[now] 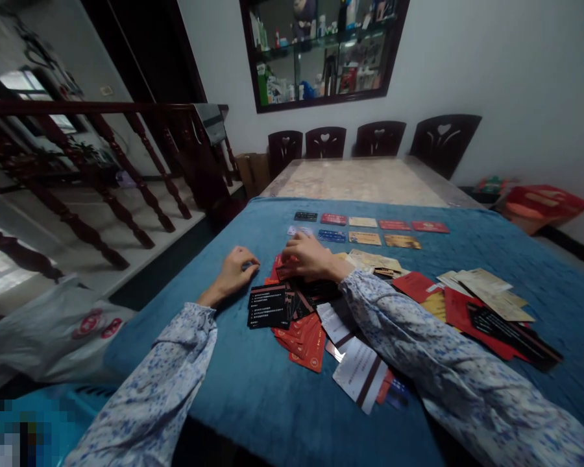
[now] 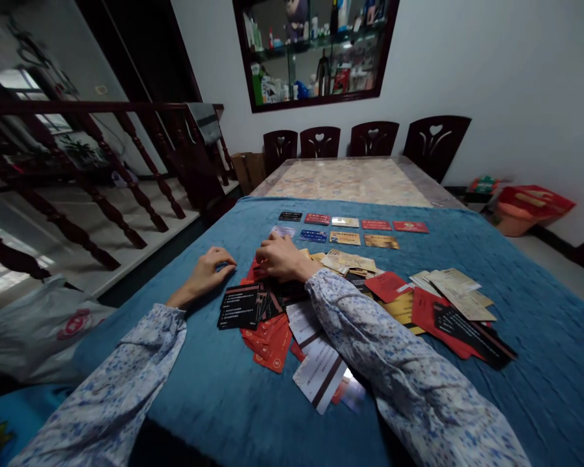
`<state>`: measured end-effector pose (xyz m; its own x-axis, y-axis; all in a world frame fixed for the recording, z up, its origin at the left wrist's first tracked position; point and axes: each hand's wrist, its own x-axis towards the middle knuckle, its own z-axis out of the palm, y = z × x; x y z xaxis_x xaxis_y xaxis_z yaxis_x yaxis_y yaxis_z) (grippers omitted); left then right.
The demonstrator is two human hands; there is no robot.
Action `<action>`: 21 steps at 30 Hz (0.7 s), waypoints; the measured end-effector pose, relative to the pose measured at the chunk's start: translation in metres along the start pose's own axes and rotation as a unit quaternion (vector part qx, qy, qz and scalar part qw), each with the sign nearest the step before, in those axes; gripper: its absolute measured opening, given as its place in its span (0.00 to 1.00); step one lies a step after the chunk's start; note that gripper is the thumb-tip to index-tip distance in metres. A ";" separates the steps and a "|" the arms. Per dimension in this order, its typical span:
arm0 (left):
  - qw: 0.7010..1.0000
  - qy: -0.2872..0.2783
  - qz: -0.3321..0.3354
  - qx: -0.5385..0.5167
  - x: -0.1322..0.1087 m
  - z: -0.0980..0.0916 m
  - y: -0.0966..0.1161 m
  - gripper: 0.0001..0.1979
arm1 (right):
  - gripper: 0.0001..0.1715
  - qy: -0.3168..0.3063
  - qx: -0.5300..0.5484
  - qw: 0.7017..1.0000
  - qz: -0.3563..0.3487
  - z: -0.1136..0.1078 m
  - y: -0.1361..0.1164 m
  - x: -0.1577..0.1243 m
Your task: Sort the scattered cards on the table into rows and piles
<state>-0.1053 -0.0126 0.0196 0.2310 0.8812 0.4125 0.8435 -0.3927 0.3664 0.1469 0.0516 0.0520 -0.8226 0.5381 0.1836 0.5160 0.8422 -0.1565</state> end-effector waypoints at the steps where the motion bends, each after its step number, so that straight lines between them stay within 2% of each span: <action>1: 1.000 -0.002 0.002 -0.003 -0.003 -0.001 0.002 0.07 | 0.13 -0.001 0.008 1.000 -0.008 0.001 -0.002 -0.001; 7: 0.999 -0.035 0.019 -0.020 -0.014 -0.013 0.010 0.06 | 0.10 -0.014 0.044 0.997 -0.059 0.006 -0.010 -0.009; 12: 0.993 -0.096 0.042 -0.052 -0.020 -0.024 0.015 0.03 | 0.17 -0.041 0.056 0.992 -0.107 0.008 -0.015 -0.011; 16: 0.985 -0.152 0.036 -0.067 -0.024 -0.028 0.015 0.09 | 0.22 -0.064 0.050 0.987 -0.136 0.005 -0.022 -0.012; 21: 0.979 -0.190 0.037 -0.063 -0.024 -0.027 0.014 0.14 | 0.24 -0.092 0.025 0.987 -0.132 0.003 -0.031 -0.013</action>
<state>-0.1124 -0.0459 0.0373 0.4736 0.8738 0.1100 0.7570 -0.4677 0.4562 0.1411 0.0178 0.0518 -0.9588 0.2803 0.0461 0.2685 0.9472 -0.1756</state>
